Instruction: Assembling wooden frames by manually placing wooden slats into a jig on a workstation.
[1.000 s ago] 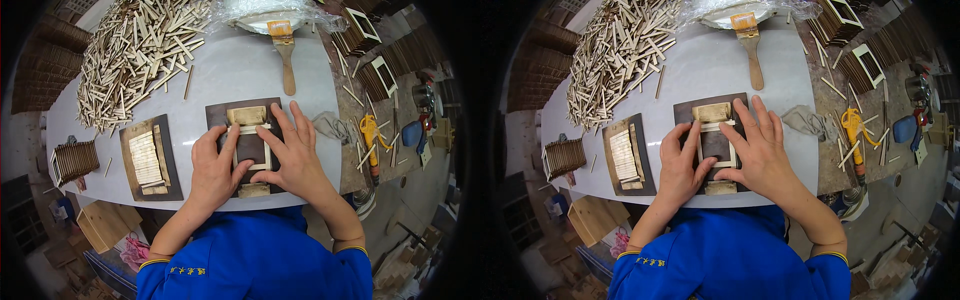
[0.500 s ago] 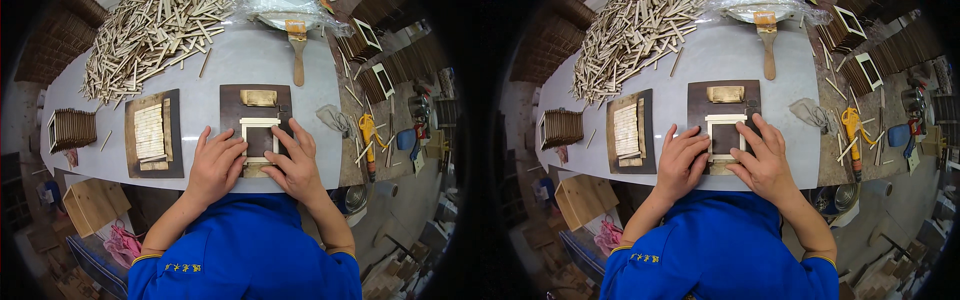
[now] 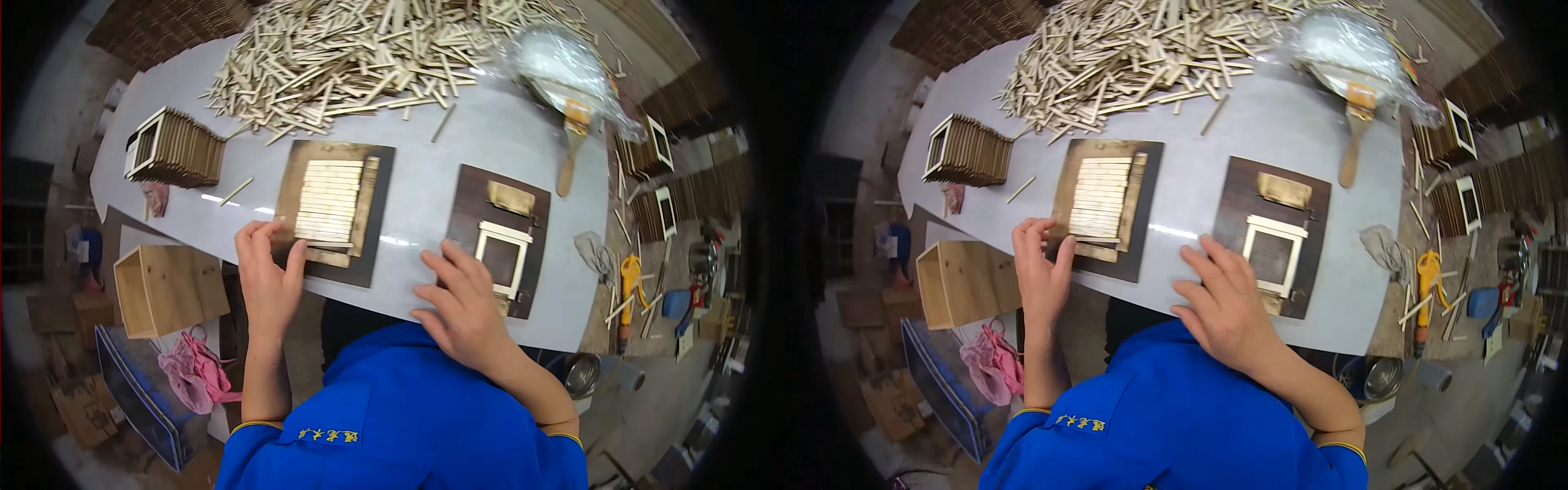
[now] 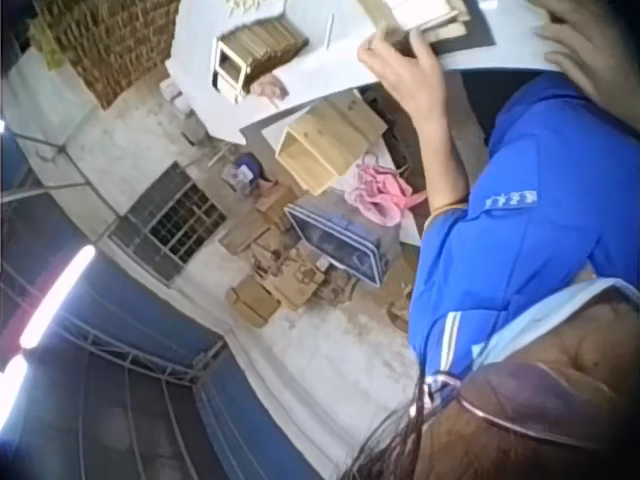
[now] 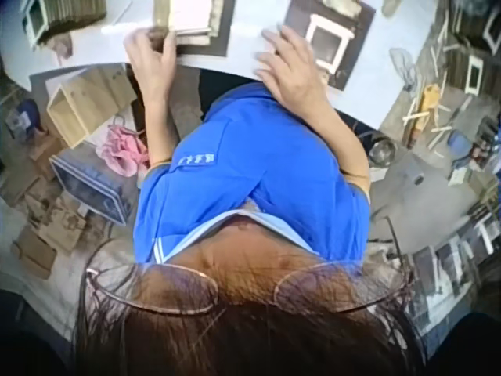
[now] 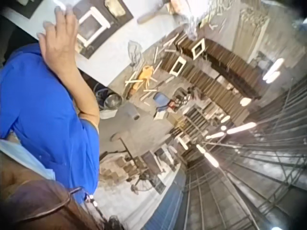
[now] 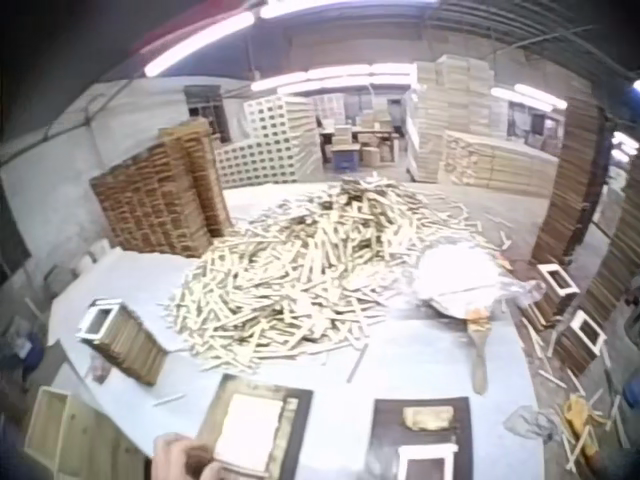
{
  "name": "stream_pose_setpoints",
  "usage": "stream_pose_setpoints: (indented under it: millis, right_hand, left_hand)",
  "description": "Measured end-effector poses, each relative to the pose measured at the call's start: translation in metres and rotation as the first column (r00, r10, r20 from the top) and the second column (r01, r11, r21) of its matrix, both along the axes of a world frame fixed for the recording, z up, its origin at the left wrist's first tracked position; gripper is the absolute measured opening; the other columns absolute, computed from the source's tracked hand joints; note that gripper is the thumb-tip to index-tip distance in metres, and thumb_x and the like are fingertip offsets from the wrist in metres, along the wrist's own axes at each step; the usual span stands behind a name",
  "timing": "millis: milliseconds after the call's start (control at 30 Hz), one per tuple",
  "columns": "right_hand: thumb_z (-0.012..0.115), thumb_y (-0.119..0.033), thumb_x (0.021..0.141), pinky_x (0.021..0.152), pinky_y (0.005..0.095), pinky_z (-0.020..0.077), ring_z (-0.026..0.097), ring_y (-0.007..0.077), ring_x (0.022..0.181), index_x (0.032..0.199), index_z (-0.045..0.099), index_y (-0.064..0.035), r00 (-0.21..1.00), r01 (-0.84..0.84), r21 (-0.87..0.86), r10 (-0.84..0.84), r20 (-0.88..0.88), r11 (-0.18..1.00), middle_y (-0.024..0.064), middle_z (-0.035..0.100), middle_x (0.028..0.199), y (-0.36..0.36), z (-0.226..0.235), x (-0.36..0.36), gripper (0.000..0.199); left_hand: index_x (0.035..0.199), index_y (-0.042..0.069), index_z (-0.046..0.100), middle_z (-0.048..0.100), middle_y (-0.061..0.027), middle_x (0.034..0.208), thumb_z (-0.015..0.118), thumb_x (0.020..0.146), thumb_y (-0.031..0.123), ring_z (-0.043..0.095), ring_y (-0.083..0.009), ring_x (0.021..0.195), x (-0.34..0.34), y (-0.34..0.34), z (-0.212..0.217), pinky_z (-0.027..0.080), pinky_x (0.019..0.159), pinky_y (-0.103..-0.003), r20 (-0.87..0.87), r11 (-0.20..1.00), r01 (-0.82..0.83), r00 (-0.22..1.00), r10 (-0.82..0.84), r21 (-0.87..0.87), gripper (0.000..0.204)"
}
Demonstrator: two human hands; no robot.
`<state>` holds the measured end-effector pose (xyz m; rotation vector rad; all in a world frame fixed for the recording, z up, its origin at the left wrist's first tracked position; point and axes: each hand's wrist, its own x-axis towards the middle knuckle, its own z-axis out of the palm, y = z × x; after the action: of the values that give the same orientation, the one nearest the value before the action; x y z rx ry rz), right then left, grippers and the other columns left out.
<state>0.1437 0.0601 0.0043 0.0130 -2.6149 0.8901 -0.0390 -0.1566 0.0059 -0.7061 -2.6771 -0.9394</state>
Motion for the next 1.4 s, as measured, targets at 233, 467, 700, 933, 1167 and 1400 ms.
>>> stream_pose_setpoints:
  millis: [233, 467, 700, 933, 1167, 1400]
  right_hand:
    - [0.080, -0.015, 0.089, 0.118, 0.0515, 0.0399, 0.044, 0.0399, 0.150, 0.124, 0.067, -0.0045, 0.985, -0.147, -0.104, 0.155, 0.075, 0.984, 0.0171, 0.056, 0.153, -0.035, -0.010, -0.046, 0.039]
    - [0.080, -0.013, 0.088, 0.119, 0.0511, 0.0397, 0.044, 0.0404, 0.150, 0.128, 0.066, -0.0053, 0.979, -0.158, -0.134, 0.173, 0.107, 0.978, 0.0168, 0.054, 0.155, -0.048, -0.018, -0.058, 0.043]
    - [0.077, -0.003, 0.088, 0.116, 0.0463, 0.0432, 0.049, 0.0376, 0.144, 0.126, 0.068, -0.0049, 0.990, -0.123, -0.367, 0.140, 0.021, 0.922, 0.0160, 0.057, 0.148, -0.048, -0.021, -0.058, 0.039]
    - [0.070, 0.009, 0.089, 0.102, 0.0373, 0.0517, 0.061, 0.0309, 0.126, 0.116, 0.073, -0.0035, 0.994, -0.032, -0.617, -0.042, -0.105, 0.786, 0.0137, 0.063, 0.134, -0.043, -0.019, -0.048, 0.030]
    - [0.068, 0.013, 0.088, 0.090, 0.0334, 0.0544, 0.066, 0.0289, 0.114, 0.109, 0.073, -0.0021, 0.979, 0.062, -0.631, -0.171, -0.113, 0.773, 0.0118, 0.066, 0.121, -0.027, -0.013, -0.016, 0.026]
    - [0.074, 0.007, 0.083, 0.088, 0.0360, 0.0506, 0.062, 0.0272, 0.102, 0.109, 0.073, -0.0021, 0.930, 0.252, -0.241, -0.303, -0.207, 0.937, 0.0112, 0.066, 0.115, 0.015, -0.007, 0.004, 0.028]
  left_hand:
    - [0.113, -0.002, 0.067, 0.064, -0.0116, 0.099, 0.074, 0.094, 0.011, 0.059, -0.0214, 0.078, -0.004, -0.009, 0.001, 0.052, 0.072, -0.033, 0.305, 1.000, 0.009, 0.952, -0.004, -0.015, 0.025]
    - [0.110, -0.003, 0.068, 0.064, -0.0098, 0.091, 0.073, 0.095, 0.011, 0.057, -0.0181, 0.070, -0.011, -0.013, -0.001, 0.049, 0.065, -0.030, 0.395, 0.998, 0.032, 0.917, -0.050, 0.053, 0.022]
    - [0.106, -0.002, 0.070, 0.063, -0.0069, 0.091, 0.073, 0.093, 0.004, 0.055, -0.0148, 0.072, -0.006, -0.016, -0.005, 0.048, 0.067, -0.027, 0.553, 0.955, -0.067, 0.826, -0.108, 0.287, 0.015]
    - [0.107, -0.001, 0.072, 0.062, -0.0064, 0.098, 0.072, 0.091, -0.004, 0.055, -0.0140, 0.080, 0.010, -0.007, -0.009, 0.046, 0.072, -0.025, 0.420, 0.843, 0.040, 0.853, -0.309, 0.537, 0.016]
    - [0.110, -0.002, 0.072, 0.061, -0.0079, 0.105, 0.072, 0.093, -0.003, 0.055, -0.0157, 0.085, 0.026, 0.028, -0.021, 0.045, 0.075, -0.026, 0.222, 0.821, 0.350, 0.847, -0.483, 0.451, 0.017]
    - [0.122, -0.001, 0.068, 0.061, -0.0091, 0.111, 0.071, 0.095, -0.002, 0.056, -0.0165, 0.086, 0.035, 0.027, -0.024, 0.046, 0.075, -0.027, 0.026, 0.847, 0.293, 0.940, -0.339, 0.444, 0.027]
